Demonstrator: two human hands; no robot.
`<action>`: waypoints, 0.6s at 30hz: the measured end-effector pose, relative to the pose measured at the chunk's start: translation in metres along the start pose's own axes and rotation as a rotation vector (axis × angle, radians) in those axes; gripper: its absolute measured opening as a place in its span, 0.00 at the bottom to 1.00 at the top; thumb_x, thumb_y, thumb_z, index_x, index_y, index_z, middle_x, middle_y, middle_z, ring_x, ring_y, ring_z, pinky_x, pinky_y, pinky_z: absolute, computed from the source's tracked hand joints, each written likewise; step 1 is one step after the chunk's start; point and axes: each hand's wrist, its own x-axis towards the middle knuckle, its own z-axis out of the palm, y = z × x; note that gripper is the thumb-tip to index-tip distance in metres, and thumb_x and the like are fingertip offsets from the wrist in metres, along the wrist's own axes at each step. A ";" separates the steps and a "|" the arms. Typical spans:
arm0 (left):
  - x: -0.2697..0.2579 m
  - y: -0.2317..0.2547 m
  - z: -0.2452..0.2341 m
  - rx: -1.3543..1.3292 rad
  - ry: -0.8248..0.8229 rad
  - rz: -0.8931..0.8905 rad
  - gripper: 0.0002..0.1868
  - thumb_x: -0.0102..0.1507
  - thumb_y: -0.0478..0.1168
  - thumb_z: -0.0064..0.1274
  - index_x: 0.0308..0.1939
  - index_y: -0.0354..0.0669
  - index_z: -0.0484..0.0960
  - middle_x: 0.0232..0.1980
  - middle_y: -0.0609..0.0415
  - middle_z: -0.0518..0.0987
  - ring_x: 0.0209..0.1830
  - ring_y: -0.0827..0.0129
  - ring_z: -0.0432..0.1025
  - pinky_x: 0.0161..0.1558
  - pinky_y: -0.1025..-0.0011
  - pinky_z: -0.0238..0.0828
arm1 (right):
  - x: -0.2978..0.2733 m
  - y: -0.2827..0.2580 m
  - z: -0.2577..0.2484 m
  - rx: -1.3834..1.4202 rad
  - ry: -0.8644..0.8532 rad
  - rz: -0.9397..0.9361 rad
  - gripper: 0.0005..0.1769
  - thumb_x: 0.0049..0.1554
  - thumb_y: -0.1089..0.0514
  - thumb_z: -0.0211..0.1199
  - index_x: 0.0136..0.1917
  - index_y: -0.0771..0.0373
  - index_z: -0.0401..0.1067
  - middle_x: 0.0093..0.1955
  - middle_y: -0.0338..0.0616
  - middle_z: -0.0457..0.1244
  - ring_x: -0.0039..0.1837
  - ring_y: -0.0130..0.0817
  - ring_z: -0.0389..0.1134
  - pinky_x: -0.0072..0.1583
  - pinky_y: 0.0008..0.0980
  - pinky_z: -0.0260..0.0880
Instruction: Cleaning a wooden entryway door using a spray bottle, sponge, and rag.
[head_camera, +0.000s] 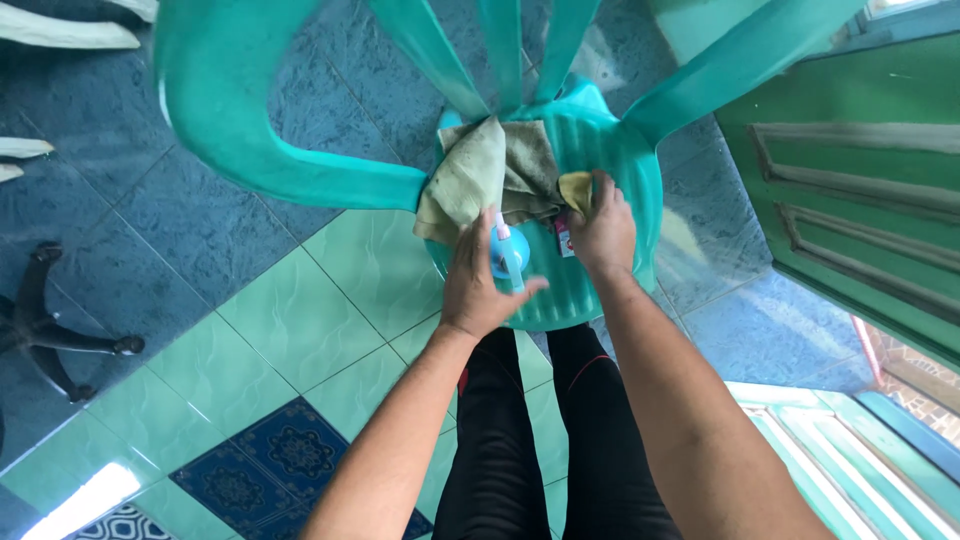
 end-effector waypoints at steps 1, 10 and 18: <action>-0.002 -0.007 0.009 -0.001 -0.011 0.002 0.66 0.50 0.58 0.71 0.77 0.32 0.46 0.76 0.34 0.60 0.75 0.39 0.57 0.75 0.42 0.46 | -0.001 -0.002 0.000 0.001 0.000 0.011 0.41 0.45 0.62 0.73 0.70 0.62 0.62 0.55 0.56 0.66 0.54 0.56 0.68 0.53 0.47 0.69; 0.016 0.013 0.023 0.097 0.059 -0.099 0.36 0.60 0.46 0.63 0.67 0.36 0.68 0.49 0.44 0.79 0.52 0.43 0.72 0.59 0.49 0.68 | -0.009 0.006 -0.004 1.123 -0.038 0.537 0.29 0.62 0.62 0.56 0.75 0.57 0.59 0.55 0.49 0.64 0.49 0.36 0.69 0.47 0.33 0.72; 0.036 0.138 0.001 -0.233 -0.101 0.230 0.23 0.63 0.37 0.50 0.62 0.37 0.69 0.47 0.37 0.77 0.45 0.39 0.73 0.48 0.52 0.72 | -0.030 -0.025 -0.142 1.703 0.054 0.504 0.29 0.56 0.59 0.48 0.72 0.56 0.62 0.60 0.44 0.64 0.52 0.34 0.68 0.52 0.33 0.73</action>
